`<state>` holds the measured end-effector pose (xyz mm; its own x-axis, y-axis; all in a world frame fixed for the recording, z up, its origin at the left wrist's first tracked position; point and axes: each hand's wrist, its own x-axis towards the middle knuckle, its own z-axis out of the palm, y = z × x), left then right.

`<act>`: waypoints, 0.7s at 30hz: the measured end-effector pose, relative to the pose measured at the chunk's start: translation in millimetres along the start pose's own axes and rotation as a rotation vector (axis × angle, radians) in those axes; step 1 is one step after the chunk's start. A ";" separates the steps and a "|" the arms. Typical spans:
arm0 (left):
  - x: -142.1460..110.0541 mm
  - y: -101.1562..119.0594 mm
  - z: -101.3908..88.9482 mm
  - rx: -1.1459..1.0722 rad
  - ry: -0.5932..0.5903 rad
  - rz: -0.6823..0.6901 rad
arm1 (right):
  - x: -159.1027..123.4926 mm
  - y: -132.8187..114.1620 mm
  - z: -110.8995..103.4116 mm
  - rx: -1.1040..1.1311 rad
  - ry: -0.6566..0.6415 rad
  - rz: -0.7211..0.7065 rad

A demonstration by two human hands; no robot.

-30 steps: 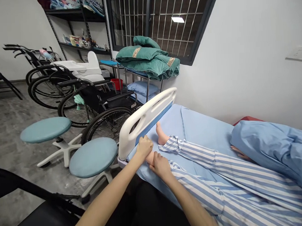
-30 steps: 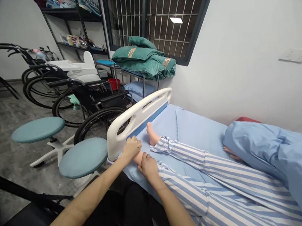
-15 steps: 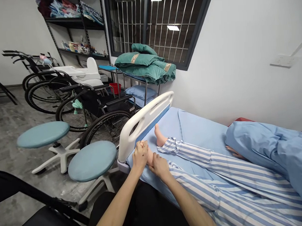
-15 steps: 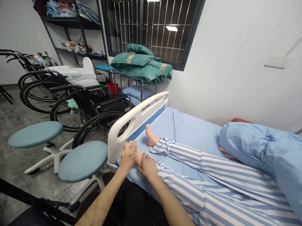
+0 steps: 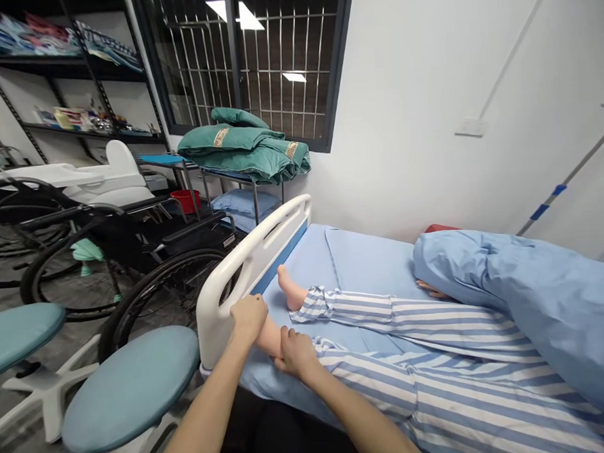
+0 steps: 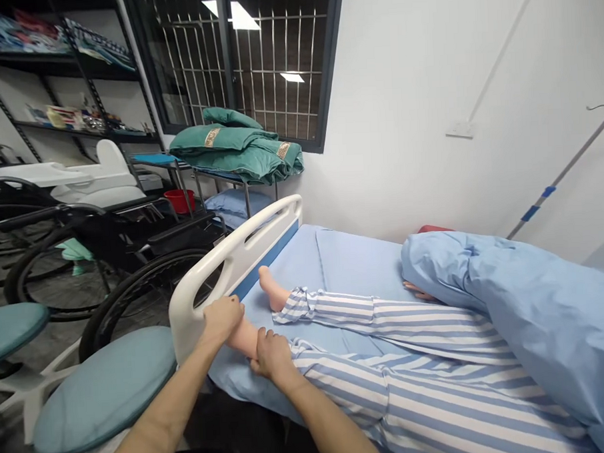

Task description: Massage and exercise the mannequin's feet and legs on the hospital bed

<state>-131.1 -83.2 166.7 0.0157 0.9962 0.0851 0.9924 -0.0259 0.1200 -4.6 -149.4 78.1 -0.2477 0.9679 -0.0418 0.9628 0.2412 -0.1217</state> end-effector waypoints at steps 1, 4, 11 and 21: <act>4.7 3.4 0.3 0.030 -0.022 0.031 | 0.5 0.2 0.6 -0.004 0.005 -0.009; 9.2 10.5 6.9 0.122 -0.046 0.131 | 1.7 0.6 2.2 -0.007 0.005 -0.014; -16.6 0.6 29.2 0.159 0.173 0.334 | 0.0 1.9 0.9 0.017 0.000 -0.026; -41.6 -20.2 65.1 0.038 0.475 0.267 | -5.4 -0.1 -4.6 0.025 0.003 -0.013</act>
<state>-143.9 -118.8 96.3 0.2201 0.8083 0.5460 0.9652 -0.2615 -0.0019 -2.8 -154.3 82.9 -0.2597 0.9650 -0.0373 0.9566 0.2518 -0.1466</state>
